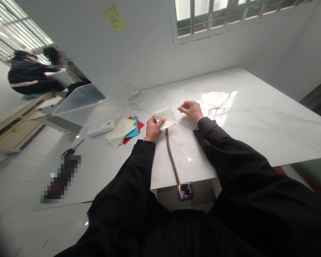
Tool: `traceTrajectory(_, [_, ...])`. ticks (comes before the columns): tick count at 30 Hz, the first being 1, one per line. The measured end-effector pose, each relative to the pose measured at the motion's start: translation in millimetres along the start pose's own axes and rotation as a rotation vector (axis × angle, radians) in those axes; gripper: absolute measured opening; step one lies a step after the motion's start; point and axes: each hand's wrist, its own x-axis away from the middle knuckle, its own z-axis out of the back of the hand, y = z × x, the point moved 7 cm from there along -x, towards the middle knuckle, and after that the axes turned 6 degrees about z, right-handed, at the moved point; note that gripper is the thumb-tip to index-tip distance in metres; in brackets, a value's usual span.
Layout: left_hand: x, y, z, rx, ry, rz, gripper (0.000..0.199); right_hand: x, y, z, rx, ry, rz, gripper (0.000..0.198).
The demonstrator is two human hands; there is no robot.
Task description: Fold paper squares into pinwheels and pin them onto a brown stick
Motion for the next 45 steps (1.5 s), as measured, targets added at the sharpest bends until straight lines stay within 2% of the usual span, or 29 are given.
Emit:
traceTrajectory(6, [-0.5, -0.8, 0.7, 0.005, 0.0, 0.003, 0.05, -0.1, 0.1, -4.8, -0.084, -0.059, -0.013, 0.019])
traceTrajectory(11, [-2.1, -4.5, 2.2, 0.016, -0.017, 0.01, 0.052, 2.4, -1.5, -5.6, -0.176, -0.029, -0.062, 0.027])
traceTrajectory(18, [0.7, -3.4, 0.6, 0.02, -0.036, 0.025, 0.052, 14.6, 1.8, -16.1, -0.46, -0.018, -0.184, 0.024])
traceTrajectory(28, [8.5, -1.9, -1.4, 0.014, -0.068, 0.098, 0.05, 43.4, -13.2, -22.7, -0.497, -0.093, -0.193, 0.045])
traceTrajectory(32, [9.5, -1.2, -0.7, 0.011, -0.072, 0.108, 0.047, 43.8, -22.9, -24.3, -0.487, -0.133, -0.15, 0.049])
traceTrajectory(38, [10.9, 0.0, 0.5, 0.003, -0.073, 0.119, 0.047, 46.3, -52.9, -32.6, -0.426, -0.225, 0.068, 0.045])
traceTrajectory(41, [11.5, 0.3, -0.3, -0.005, -0.086, 0.121, 0.048, 51.2, -57.2, -43.9, -0.392, -0.293, 0.088, 0.041])
traceTrajectory(45, [12.7, 2.1, -3.1, -0.007, -0.12, 0.131, 0.049, 52.7, -53.2, -49.0, -0.37, -0.275, 0.095, 0.037])
